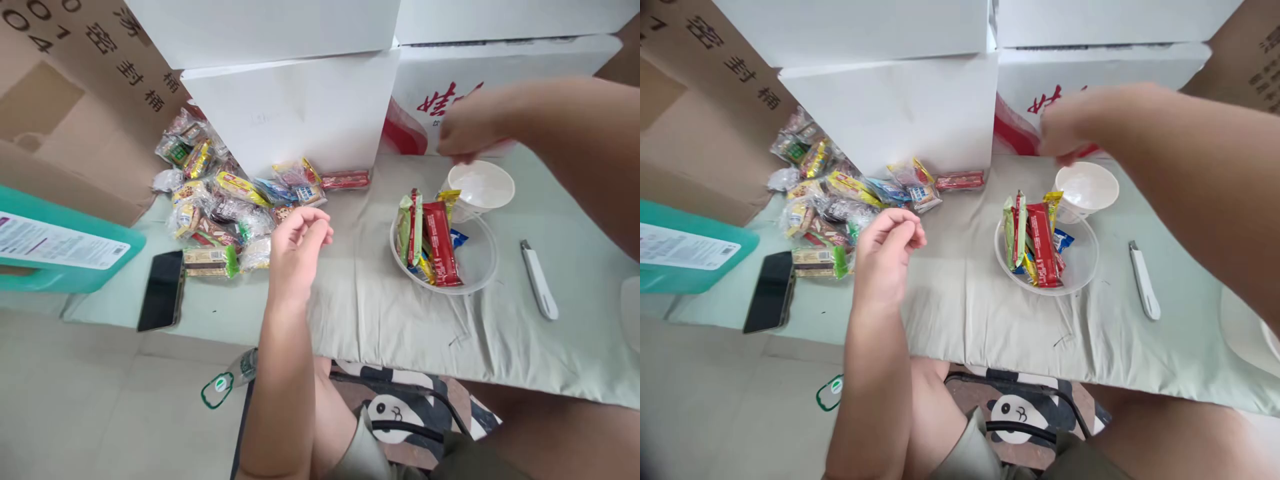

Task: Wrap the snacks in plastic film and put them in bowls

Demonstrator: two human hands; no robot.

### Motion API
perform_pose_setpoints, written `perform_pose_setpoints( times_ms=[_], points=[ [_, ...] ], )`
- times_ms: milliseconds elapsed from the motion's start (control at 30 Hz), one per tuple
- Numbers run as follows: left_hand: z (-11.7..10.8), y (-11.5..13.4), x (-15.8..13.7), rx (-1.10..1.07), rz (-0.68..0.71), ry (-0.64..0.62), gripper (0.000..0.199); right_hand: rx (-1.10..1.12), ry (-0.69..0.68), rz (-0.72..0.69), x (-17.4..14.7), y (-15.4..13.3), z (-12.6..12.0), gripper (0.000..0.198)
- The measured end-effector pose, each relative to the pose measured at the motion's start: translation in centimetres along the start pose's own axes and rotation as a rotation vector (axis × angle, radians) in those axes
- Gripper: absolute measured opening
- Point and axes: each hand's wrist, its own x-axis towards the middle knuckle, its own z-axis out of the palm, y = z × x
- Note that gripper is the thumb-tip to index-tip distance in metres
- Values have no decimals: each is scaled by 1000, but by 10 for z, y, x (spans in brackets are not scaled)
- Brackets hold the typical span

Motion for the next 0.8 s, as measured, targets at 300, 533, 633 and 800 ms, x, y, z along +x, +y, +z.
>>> perform_pose_setpoints(
  times_ms=[300,533,633,800],
  points=[
    [-16,-5,6,39,-32,67,7,-463,-459,-112,-13,-46,149,43],
    [-13,-4,8,35,-14,37,5,-708,-432,-115,-17,-62,107,35],
    [-9,-4,7,34,-13,27,5,-700,-320,-99,-29,-74,72,21],
    [6,-1,-1,-30,-20,-136,19,-248,-124,14,-109,-81,10,21]
  ],
)
